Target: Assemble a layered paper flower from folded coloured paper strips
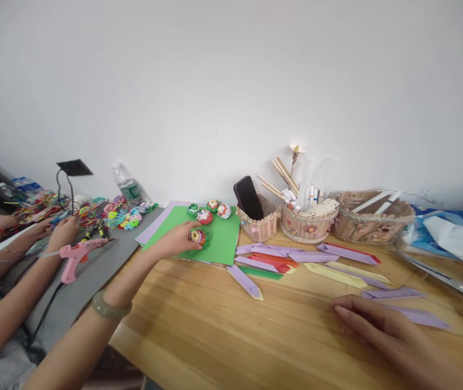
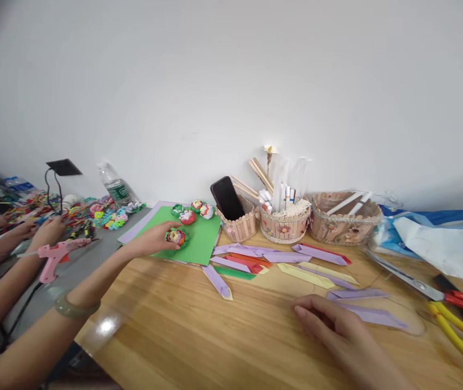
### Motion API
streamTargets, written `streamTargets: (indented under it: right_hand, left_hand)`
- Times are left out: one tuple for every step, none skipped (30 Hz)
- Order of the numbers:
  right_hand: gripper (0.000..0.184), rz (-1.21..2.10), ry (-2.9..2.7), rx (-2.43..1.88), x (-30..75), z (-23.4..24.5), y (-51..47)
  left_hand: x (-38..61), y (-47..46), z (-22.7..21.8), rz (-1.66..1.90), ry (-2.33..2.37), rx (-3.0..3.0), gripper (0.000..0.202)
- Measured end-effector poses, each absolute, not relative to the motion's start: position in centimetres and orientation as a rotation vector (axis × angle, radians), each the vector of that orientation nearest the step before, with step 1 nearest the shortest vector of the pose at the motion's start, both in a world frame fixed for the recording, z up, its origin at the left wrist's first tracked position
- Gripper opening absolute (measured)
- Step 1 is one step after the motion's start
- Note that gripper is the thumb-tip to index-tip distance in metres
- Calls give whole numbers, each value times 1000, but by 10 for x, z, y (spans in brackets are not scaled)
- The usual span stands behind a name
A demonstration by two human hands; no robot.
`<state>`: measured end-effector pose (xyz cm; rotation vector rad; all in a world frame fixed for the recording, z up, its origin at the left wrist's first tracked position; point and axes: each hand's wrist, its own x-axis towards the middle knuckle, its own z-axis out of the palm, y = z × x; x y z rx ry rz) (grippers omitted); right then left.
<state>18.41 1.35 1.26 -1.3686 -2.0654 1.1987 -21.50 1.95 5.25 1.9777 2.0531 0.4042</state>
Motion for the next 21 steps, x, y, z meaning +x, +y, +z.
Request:
streamTargets:
  right_hand:
    - [33, 1214, -2068, -1365, 184, 13, 14]
    - [33, 1225, -2065, -1366, 183, 13, 14]
    - [33, 1234, -2059, -1369, 183, 12, 14]
    - [34, 1238, -2050, -1375, 183, 12, 15]
    - [36, 1241, -2042, -1380, 182, 12, 15]
    - [37, 1237, -2038, -1384, 182, 12, 15]
    - [39, 1232, -2041, -1385, 181, 12, 15]
    - [41, 1229, -2052, -1383, 181, 11, 15]
    - [42, 1226, -2068, -1379, 181, 11, 15]
    - [44, 1221, -2084, -1374, 181, 10, 15]
    - [45, 1219, -2099, -1365, 181, 9, 15]
    - [46, 1218, -2112, -1353, 182, 7, 16]
    - [46, 1220, -2125, -1338, 183, 6, 16]
    - [46, 1222, -2135, -1325, 184, 4, 17]
    - [46, 1228, -2142, -1315, 184, 2, 17]
    - [45, 1237, -2143, -1310, 185, 0, 18]
    - [44, 1244, -2137, -1309, 186, -2, 19]
    - [44, 1252, -2129, -1311, 186, -3, 19]
    - [44, 1261, -2118, -1314, 187, -5, 20]
    - [44, 1275, -2108, -1314, 187, -6, 21]
    - [45, 1292, -2097, -1315, 187, -7, 22]
  left_hand:
    - [-218, 18, 49, 371, 2043, 1977, 52]
    - [-220, 15, 47, 343, 2025, 1979, 51]
    - [-221, 10, 48, 317, 2001, 1983, 50]
    - [-222, 5, 51, 293, 1971, 1988, 49]
    - [-223, -2, 55, 270, 1935, 1994, 48]
    - [-224, -10, 59, 248, 1900, 1997, 47]
    - [-226, -18, 63, 225, 1865, 1997, 44]
    - [-228, -26, 66, 201, 1839, 1993, 42]
    - [-232, -34, 68, 165, 1814, 1988, 41]
    - [-236, -41, 69, 100, 1783, 1986, 41]
    - [-240, -48, 68, 34, 1764, 1991, 44]
    - [-245, -53, 68, -29, 1749, 2020, 49]
    - [-250, -57, 67, -82, 1748, 2069, 55]
    - [-253, -60, 68, -112, 1776, 2114, 61]
    - [-255, -61, 71, -109, 1817, 2156, 63]
    - [-253, -61, 75, -63, 1849, 2205, 60]
    - [-248, -61, 81, 37, 1872, 2267, 53]
    - [-240, -62, 87, 187, 1893, 2342, 44]
    - [-228, -64, 94, 365, 1906, 2415, 34]
    - [-214, -69, 99, 566, 1911, 2470, 27]
    - [-199, -77, 102, 772, 1894, 2506, 25]
